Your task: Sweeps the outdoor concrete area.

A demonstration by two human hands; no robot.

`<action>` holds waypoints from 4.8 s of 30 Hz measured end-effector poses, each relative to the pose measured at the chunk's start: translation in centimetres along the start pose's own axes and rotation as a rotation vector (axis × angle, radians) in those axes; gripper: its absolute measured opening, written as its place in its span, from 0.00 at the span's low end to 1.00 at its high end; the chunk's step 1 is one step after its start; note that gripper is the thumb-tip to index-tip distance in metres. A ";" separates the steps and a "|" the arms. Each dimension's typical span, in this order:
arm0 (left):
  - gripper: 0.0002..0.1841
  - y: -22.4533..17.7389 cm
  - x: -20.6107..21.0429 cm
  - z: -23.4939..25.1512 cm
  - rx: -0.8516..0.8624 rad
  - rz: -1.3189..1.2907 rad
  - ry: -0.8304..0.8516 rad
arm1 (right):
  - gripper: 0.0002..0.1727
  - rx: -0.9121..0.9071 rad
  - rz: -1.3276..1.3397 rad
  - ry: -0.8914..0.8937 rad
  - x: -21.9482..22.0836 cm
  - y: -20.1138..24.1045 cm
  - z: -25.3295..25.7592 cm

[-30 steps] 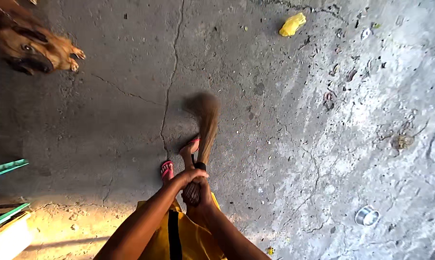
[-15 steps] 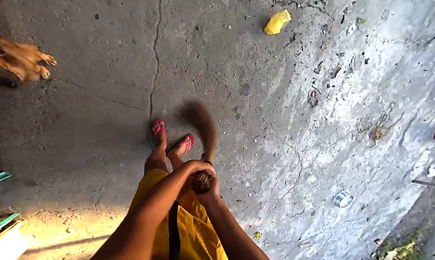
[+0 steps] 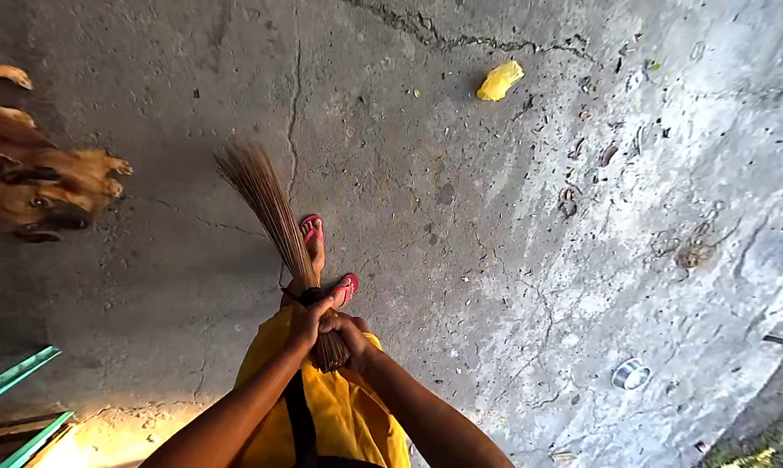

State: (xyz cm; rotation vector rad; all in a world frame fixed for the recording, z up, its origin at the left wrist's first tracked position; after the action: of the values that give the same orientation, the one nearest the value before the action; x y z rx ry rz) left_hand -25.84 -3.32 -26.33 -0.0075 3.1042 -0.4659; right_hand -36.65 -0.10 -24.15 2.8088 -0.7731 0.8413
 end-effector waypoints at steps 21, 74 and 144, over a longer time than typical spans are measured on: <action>0.21 -11.9 0.6 8.3 -0.059 0.077 0.070 | 0.11 0.014 0.029 -0.015 3.9 13.1 6.0; 0.31 -54.2 24.1 16.4 -0.088 0.499 0.677 | 0.18 -0.405 0.446 -0.186 9.1 53.3 1.5; 0.22 -95.6 52.1 36.5 -0.012 0.541 0.151 | 0.13 -0.322 0.301 -0.024 4.2 110.0 6.8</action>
State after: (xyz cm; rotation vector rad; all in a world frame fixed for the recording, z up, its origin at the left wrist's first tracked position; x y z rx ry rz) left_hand -77.44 -105.69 -33.24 0.8759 3.0545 -0.4376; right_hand -85.45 -98.67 -31.98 2.4592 -1.2348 0.6491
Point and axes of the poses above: each hand's wrist, its own z-axis towards the middle knuckle, its own x-axis out of the palm, y = z × x, the point moved 1 cm from there along z, towards the middle knuckle, and after that the axes turned 3 degrees about -x, right-handed, at the moved point
